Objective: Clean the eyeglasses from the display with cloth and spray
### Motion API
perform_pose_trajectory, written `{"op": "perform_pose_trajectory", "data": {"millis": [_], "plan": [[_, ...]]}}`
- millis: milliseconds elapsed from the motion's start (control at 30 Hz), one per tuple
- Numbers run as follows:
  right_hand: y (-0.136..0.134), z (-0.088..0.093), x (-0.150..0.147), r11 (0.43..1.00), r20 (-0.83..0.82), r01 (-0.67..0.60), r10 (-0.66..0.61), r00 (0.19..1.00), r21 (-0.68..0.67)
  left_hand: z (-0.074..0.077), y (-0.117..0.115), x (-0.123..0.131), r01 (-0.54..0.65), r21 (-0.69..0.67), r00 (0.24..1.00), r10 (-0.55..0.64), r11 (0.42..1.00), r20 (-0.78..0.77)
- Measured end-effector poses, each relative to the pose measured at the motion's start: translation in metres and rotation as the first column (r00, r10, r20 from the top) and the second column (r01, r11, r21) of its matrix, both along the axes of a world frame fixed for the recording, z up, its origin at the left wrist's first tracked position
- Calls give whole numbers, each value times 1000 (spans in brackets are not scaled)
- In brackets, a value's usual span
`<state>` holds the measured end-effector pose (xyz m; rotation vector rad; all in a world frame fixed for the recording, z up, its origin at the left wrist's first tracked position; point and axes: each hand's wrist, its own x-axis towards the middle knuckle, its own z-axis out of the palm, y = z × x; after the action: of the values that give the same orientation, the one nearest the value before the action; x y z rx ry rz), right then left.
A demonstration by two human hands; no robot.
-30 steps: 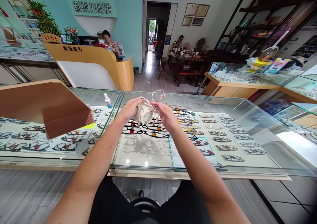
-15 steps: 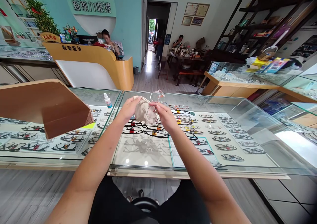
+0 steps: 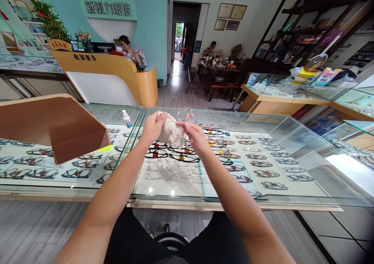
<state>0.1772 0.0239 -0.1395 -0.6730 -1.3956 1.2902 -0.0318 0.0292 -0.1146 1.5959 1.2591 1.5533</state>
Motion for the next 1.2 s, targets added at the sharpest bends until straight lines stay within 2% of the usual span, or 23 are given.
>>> {"op": "perform_pose_trajectory", "data": {"millis": [200,500,633,967,1200], "plan": [[0,1,1,1000,-15,-9,9,1000,13,1,-2,1,142,-70,987,-136,987,83],[4,-4,1,998,-11,29,-29,1000,52,-1,-2,3,138,-75,980,-125,988,153],[7,-7,2,995,-8,50,-49,999,84,3,-7,11,191,-97,971,-174,977,162],[2,-1,3,965,91,137,-161,983,223,-1,-9,15,248,-161,954,-213,955,210],[6,-4,3,941,106,209,-245,964,267,1,-11,19,353,-104,926,-330,930,183]]}}
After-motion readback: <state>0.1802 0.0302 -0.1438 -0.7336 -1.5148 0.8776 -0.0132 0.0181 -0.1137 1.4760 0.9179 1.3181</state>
